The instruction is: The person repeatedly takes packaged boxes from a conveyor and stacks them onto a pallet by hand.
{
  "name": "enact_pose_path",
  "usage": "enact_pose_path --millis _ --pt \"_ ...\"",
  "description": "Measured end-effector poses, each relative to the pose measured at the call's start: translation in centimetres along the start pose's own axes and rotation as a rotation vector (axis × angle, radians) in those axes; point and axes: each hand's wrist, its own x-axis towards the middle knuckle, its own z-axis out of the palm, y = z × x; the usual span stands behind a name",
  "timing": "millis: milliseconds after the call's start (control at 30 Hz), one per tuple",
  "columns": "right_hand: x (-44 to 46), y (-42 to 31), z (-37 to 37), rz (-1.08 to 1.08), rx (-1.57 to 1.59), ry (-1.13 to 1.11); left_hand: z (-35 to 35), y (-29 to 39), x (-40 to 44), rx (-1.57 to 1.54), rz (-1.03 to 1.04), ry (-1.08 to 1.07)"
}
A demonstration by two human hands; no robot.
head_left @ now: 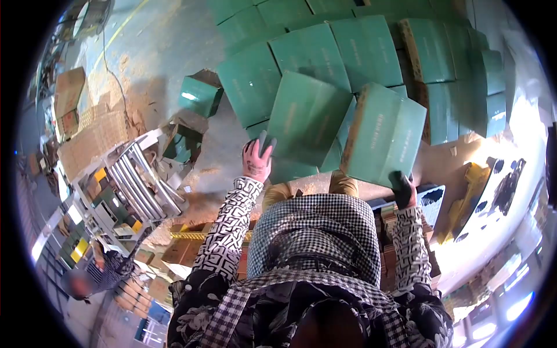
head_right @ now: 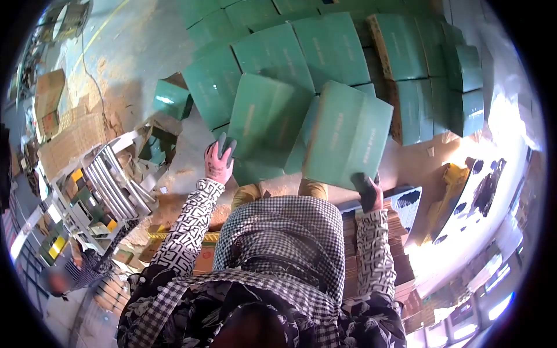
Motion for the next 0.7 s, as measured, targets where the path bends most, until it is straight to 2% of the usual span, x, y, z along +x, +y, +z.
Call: enact_pose_path --millis 33,100,200,233,267,300,333,367,433,500,567,633,667,700 --pt "0.4 1.0 -0.6 0.048 -0.029 -0.032 -1.0 0.7 0.7 -0.174 -0.119 -0.097" --pt "1.2 2.2 -0.2 0.221 0.222 0.025 -1.8 2.3 1.3 -0.277 -0.289 0.088" --pt "-0.3 6.6 0.5 0.209 0.366 0.078 1.8 0.1 0.7 -0.333 -0.657 -0.038" --pt "-1.2 7.5 0.6 0.188 0.415 0.093 3.8 -1.9 0.3 -0.607 -0.757 -0.134" --pt "-2.6 10.6 0.9 0.403 0.926 0.192 6.3 -4.7 0.2 -0.885 -0.849 -0.229" --pt "-3.4 10.0 1.1 0.48 0.859 0.179 5.5 -3.7 2.7 -1.168 -0.931 -0.326" --pt "-4.2 9.3 1.7 0.502 0.962 0.229 4.5 -2.2 3.9 -1.216 -1.088 -0.372" --pt "-4.7 8.2 2.3 0.525 1.059 0.278 4.6 -1.9 3.9 -1.303 -1.039 -0.394" --pt "-4.5 6.7 3.7 0.647 0.912 0.181 4.1 -2.3 3.7 -1.481 -0.924 -0.438" --pt "-4.2 7.5 5.8 0.579 1.178 0.197 1.7 -1.0 3.6 -0.904 -0.739 -0.431" --pt "-3.6 4.8 3.8 0.521 1.127 0.171 -2.4 2.5 6.8 -1.212 -0.716 -0.421" --pt "-3.5 2.7 0.9 0.453 1.063 0.148 -3.9 2.5 9.5 -1.34 -0.682 -0.436" --pt "-3.3 1.3 -0.5 0.411 0.984 0.203 -2.4 0.6 11.1 -1.278 -0.601 -0.46" --pt "-3.1 0.2 -1.9 0.372 0.906 0.253 -4.1 5.3 15.4 -1.402 -0.634 -0.518"
